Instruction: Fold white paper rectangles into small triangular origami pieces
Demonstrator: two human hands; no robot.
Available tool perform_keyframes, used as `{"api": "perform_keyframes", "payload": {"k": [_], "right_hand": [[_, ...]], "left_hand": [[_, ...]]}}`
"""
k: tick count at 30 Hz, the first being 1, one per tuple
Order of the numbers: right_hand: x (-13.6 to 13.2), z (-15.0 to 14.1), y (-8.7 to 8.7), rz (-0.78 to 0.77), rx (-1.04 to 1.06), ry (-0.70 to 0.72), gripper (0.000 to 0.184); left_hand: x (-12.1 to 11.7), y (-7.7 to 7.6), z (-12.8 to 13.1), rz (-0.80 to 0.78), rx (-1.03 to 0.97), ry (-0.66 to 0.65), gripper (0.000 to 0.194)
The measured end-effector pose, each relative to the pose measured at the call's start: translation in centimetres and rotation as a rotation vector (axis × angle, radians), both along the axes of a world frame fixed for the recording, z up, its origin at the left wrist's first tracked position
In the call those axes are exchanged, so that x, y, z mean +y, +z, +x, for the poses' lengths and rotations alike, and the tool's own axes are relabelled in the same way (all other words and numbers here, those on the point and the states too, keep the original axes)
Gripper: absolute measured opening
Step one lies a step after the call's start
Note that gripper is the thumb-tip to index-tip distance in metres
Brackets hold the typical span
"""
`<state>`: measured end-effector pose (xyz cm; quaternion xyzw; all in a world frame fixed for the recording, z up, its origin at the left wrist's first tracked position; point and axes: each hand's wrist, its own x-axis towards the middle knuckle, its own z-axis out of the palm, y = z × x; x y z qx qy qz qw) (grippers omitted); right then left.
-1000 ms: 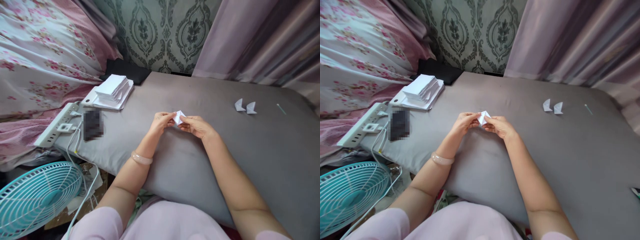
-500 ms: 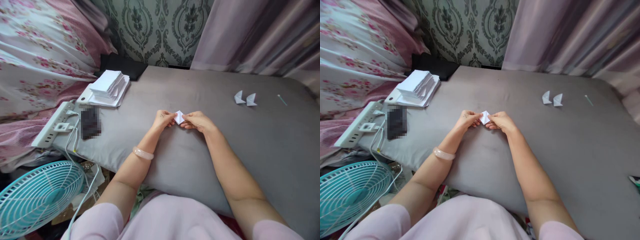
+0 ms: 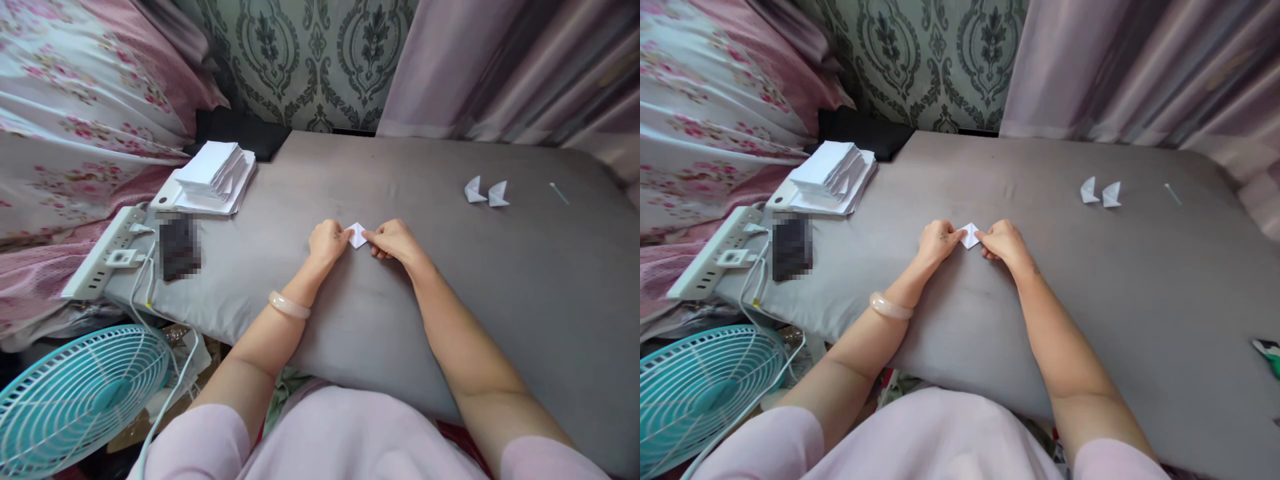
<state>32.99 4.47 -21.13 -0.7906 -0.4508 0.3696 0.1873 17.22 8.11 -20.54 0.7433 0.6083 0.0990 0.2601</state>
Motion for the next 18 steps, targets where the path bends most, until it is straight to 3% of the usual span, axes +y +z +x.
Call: {"api": "perform_keyframes", "payload": {"k": [4,7,9,12,15,18], "right_hand": [[-0.5,-0.2,0.2,0.049,-0.247,0.07,0.033],[-1.3,-0.9,0.4,0.218,-0.452,0.098,0.022],[-2.2,-1.4,0.4,0.384,-0.494,0.211,0.02],[-4.0,-1.9,0.2,0.574,-0.457,0.437,0.034],[-5.9,-2.5,0.0,0.619,-0.514,0.546,0.036],[-6.9,-2.9,-0.3,0.616,-0.599,0.564,0.039]], "left_hand": [[-0.2,0.2,0.0,0.037,0.05,-0.023,0.031],[-0.2,0.0,0.0,0.048,0.066,-0.035,0.031],[-0.1,-0.1,0.0,0.046,0.069,-0.038,0.031],[-0.1,-0.3,0.0,0.043,0.064,-0.032,0.031],[0.0,-0.3,0.0,0.039,0.048,-0.033,0.03],[0.0,-0.3,0.0,0.038,0.041,-0.03,0.03]]}}
